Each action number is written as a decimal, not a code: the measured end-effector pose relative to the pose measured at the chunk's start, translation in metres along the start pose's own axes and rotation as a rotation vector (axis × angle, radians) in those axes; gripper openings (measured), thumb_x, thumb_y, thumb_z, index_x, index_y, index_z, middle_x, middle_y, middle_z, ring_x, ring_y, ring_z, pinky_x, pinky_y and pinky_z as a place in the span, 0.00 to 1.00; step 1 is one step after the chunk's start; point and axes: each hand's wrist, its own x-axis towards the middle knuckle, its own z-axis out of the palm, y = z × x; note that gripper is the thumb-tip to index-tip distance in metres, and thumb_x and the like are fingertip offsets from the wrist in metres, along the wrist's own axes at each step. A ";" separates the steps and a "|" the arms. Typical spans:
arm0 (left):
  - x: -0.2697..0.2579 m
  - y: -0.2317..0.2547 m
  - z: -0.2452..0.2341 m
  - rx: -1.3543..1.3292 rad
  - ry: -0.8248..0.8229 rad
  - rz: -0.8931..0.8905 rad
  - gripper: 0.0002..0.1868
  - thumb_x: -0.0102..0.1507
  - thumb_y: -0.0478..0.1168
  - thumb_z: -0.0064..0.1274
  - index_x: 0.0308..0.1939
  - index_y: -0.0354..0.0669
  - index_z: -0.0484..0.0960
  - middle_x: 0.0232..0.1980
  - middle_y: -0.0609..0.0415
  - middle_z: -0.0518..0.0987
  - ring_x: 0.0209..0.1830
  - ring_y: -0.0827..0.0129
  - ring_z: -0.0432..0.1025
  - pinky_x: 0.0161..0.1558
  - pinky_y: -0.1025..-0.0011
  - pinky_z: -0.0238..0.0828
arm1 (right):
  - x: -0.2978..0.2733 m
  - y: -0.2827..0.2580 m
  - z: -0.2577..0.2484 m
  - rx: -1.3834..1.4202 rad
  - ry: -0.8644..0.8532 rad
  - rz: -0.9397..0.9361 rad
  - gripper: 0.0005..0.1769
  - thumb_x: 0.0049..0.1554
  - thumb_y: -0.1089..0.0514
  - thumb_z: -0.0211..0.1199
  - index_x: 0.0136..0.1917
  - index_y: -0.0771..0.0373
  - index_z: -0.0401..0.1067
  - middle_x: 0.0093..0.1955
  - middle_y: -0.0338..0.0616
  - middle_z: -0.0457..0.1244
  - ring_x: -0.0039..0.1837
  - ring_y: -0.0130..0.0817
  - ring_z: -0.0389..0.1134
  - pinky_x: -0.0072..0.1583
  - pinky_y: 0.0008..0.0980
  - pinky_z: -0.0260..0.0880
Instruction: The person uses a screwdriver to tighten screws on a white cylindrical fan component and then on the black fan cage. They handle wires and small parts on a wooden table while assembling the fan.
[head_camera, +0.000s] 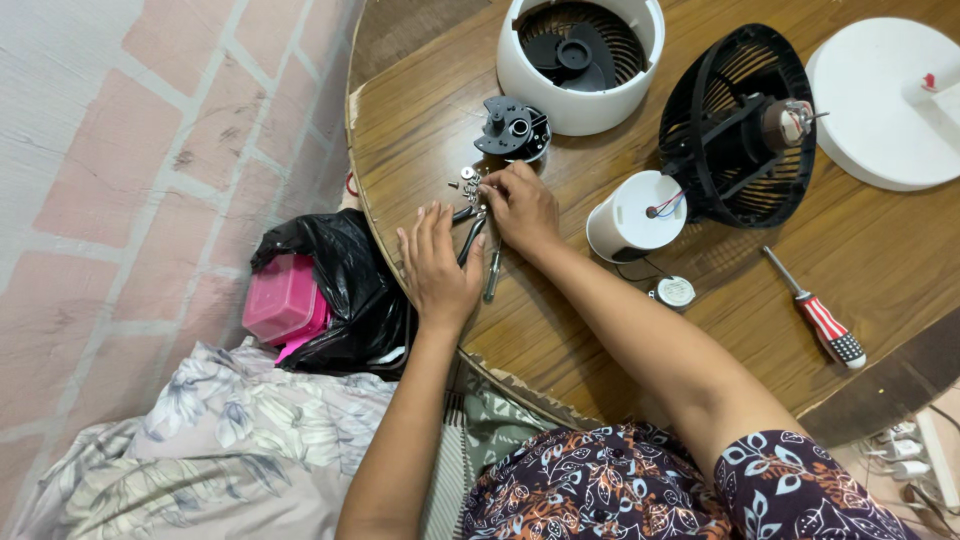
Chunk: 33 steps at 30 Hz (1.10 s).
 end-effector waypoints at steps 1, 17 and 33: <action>0.000 -0.001 -0.001 0.000 0.002 0.000 0.31 0.67 0.50 0.57 0.68 0.36 0.71 0.71 0.43 0.71 0.76 0.48 0.61 0.77 0.43 0.44 | -0.001 0.000 0.001 0.015 0.001 0.005 0.07 0.58 0.53 0.68 0.47 0.56 0.79 0.45 0.39 0.66 0.46 0.40 0.70 0.47 0.39 0.68; -0.007 0.000 -0.002 -0.013 0.049 0.062 0.28 0.66 0.48 0.58 0.66 0.38 0.75 0.69 0.45 0.73 0.74 0.49 0.63 0.77 0.43 0.46 | -0.054 0.000 -0.066 0.301 0.086 -0.060 0.05 0.60 0.61 0.66 0.48 0.66 0.78 0.45 0.46 0.68 0.42 0.31 0.68 0.42 0.28 0.66; -0.015 0.077 0.011 -0.147 0.023 0.215 0.33 0.64 0.47 0.63 0.69 0.38 0.70 0.71 0.42 0.70 0.73 0.46 0.63 0.76 0.44 0.52 | -0.114 0.075 -0.212 0.187 0.504 -0.036 0.04 0.62 0.68 0.66 0.52 0.68 0.77 0.51 0.45 0.65 0.48 0.28 0.65 0.49 0.27 0.65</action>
